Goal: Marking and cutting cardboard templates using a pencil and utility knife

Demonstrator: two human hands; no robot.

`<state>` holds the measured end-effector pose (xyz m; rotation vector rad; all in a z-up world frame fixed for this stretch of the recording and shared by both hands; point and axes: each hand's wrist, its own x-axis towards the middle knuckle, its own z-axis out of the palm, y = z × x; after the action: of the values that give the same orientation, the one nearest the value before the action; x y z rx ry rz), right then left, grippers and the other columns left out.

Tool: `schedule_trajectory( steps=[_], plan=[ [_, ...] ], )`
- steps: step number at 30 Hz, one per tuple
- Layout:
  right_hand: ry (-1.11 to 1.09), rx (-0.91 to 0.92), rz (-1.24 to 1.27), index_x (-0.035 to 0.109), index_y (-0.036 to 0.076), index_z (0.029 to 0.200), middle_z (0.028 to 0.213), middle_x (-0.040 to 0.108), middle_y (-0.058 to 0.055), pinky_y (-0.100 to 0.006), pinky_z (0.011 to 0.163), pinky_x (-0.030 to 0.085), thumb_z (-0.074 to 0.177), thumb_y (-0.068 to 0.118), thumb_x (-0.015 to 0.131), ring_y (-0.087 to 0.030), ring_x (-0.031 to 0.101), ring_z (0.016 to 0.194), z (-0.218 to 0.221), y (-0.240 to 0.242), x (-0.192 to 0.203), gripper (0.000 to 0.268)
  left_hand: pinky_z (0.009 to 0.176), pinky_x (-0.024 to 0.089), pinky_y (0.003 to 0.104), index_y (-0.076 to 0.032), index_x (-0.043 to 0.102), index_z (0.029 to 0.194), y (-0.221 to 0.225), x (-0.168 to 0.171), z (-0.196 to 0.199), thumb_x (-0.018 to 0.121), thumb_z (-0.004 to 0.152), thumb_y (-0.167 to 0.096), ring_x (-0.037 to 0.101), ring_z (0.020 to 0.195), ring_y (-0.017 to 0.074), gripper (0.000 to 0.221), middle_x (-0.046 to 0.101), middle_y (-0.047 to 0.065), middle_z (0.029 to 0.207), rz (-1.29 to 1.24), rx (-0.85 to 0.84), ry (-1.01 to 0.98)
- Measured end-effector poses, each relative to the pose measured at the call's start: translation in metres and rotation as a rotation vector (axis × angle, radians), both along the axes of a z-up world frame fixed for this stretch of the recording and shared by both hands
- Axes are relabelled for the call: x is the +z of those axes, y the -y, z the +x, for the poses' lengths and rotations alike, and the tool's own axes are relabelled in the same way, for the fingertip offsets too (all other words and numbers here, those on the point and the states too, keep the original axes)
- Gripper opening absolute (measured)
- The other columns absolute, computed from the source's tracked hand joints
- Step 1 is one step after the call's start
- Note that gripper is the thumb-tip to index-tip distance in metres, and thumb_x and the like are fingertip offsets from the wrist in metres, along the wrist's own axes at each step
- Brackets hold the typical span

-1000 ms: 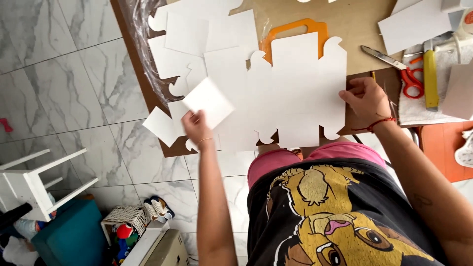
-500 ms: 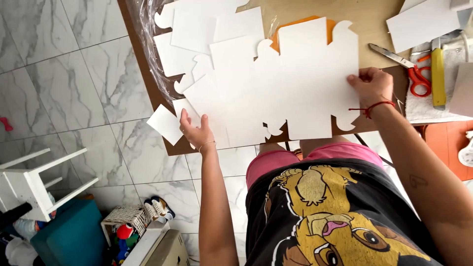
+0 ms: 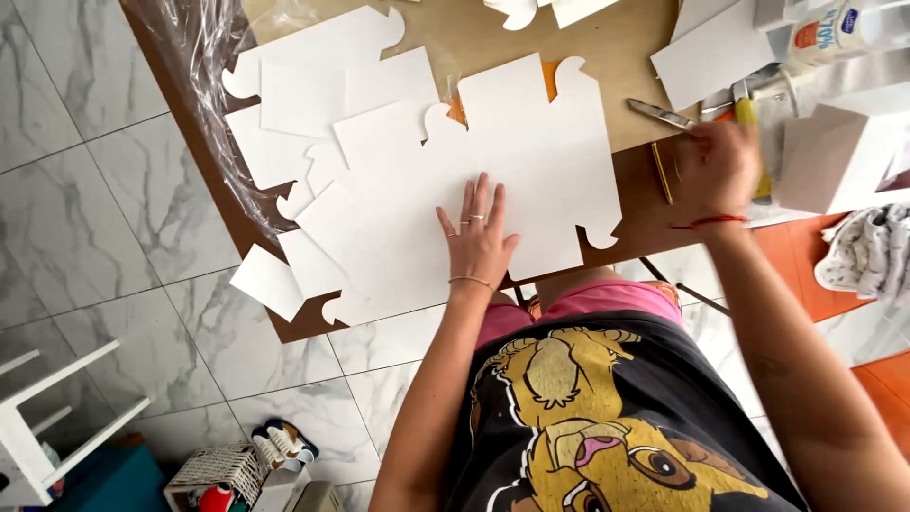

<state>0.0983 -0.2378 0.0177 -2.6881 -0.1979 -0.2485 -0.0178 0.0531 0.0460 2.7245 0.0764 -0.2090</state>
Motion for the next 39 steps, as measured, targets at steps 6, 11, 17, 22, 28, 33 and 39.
schedule_trajectory(
  steps=[6, 11, 17, 22, 28, 33, 39],
  plan=[
    [-0.088, -0.044, -0.254, 0.055, 0.002, 0.098, 0.096, 0.047, -0.019, -0.046, 0.058, 0.044, 0.085, 0.005, 0.064, -0.036, 0.048, 0.078, -0.003, 0.029, 0.026, 0.016, 0.099, 0.018, 0.061, -0.013, 0.010, 0.138, -0.001, -0.010, 0.007, 0.068, 0.068, -0.056, 0.010, 0.134, 0.0250, 0.101, 0.003, 0.007, 0.145, 0.306, -0.067, -0.137],
    [-0.180, -0.065, -0.330, 0.050, 0.002, 0.115, 0.094, 0.053, -0.022, -0.047, 0.053, 0.042, 0.062, 0.006, 0.082, -0.039, 0.053, 0.072, 0.003, 0.040, 0.015, 0.062, 0.099, 0.016, 0.063, -0.014, 0.007, 0.139, -0.003, -0.012, 0.005, 0.071, 0.067, -0.055, 0.010, 0.135, 0.0259, 0.105, 0.001, 0.008, 0.145, 0.276, -0.078, -0.125],
    [-0.234, -0.041, -0.360, 0.061, 0.000, 0.109, 0.096, 0.049, -0.023, -0.047, 0.065, 0.044, 0.081, 0.000, 0.065, -0.040, 0.052, 0.076, -0.004, 0.050, 0.017, 0.027, 0.100, 0.020, 0.062, -0.016, 0.006, 0.139, -0.004, -0.015, 0.003, 0.069, 0.068, -0.058, 0.012, 0.136, 0.0223, 0.104, 0.001, 0.005, 0.146, 0.304, -0.065, -0.118],
    [-0.153, 0.028, -0.051, 0.046, -0.004, 0.103, 0.087, 0.052, -0.022, -0.045, 0.057, 0.036, 0.083, -0.004, 0.052, -0.037, 0.048, 0.069, -0.028, 0.004, 0.015, 0.021, 0.100, 0.021, 0.063, -0.016, 0.003, 0.139, -0.011, -0.021, 0.002, 0.067, 0.066, -0.070, 0.011, 0.137, 0.0203, 0.111, 0.001, 0.005, 0.146, 0.352, -0.081, -0.101],
    [-0.791, 0.080, 0.189, 0.016, 0.010, 0.138, 0.076, 0.059, -0.014, -0.048, 0.068, 0.038, 0.088, 0.008, 0.030, -0.037, 0.055, 0.074, -0.026, -0.146, 0.090, 0.052, 0.101, 0.020, 0.061, -0.017, 0.002, 0.139, -0.016, -0.013, 0.004, 0.061, 0.071, -0.079, 0.005, 0.136, 0.0188, 0.109, 0.000, 0.004, 0.146, 0.420, -0.141, -0.177],
    [-0.440, 0.320, 0.166, 0.019, 0.005, 0.139, 0.070, 0.056, -0.012, -0.042, 0.054, 0.041, 0.093, -0.001, 0.036, -0.029, 0.052, 0.059, -0.032, -0.144, 0.049, 0.050, 0.100, 0.011, 0.062, -0.019, -0.001, 0.140, -0.018, -0.007, 0.009, 0.054, 0.076, -0.078, -0.001, 0.135, 0.0197, 0.103, -0.006, 0.004, 0.145, 0.367, -0.160, -0.285],
    [-0.428, 0.292, 0.105, 0.021, 0.006, 0.139, 0.069, 0.054, -0.014, -0.042, 0.055, 0.040, 0.091, -0.001, 0.037, -0.031, 0.050, 0.060, -0.026, -0.151, 0.036, 0.051, 0.101, 0.005, 0.062, -0.020, -0.007, 0.138, -0.018, -0.001, 0.014, 0.046, 0.078, -0.076, -0.008, 0.134, 0.0189, 0.098, -0.014, 0.003, 0.143, 0.317, -0.167, -0.405]
  ],
)
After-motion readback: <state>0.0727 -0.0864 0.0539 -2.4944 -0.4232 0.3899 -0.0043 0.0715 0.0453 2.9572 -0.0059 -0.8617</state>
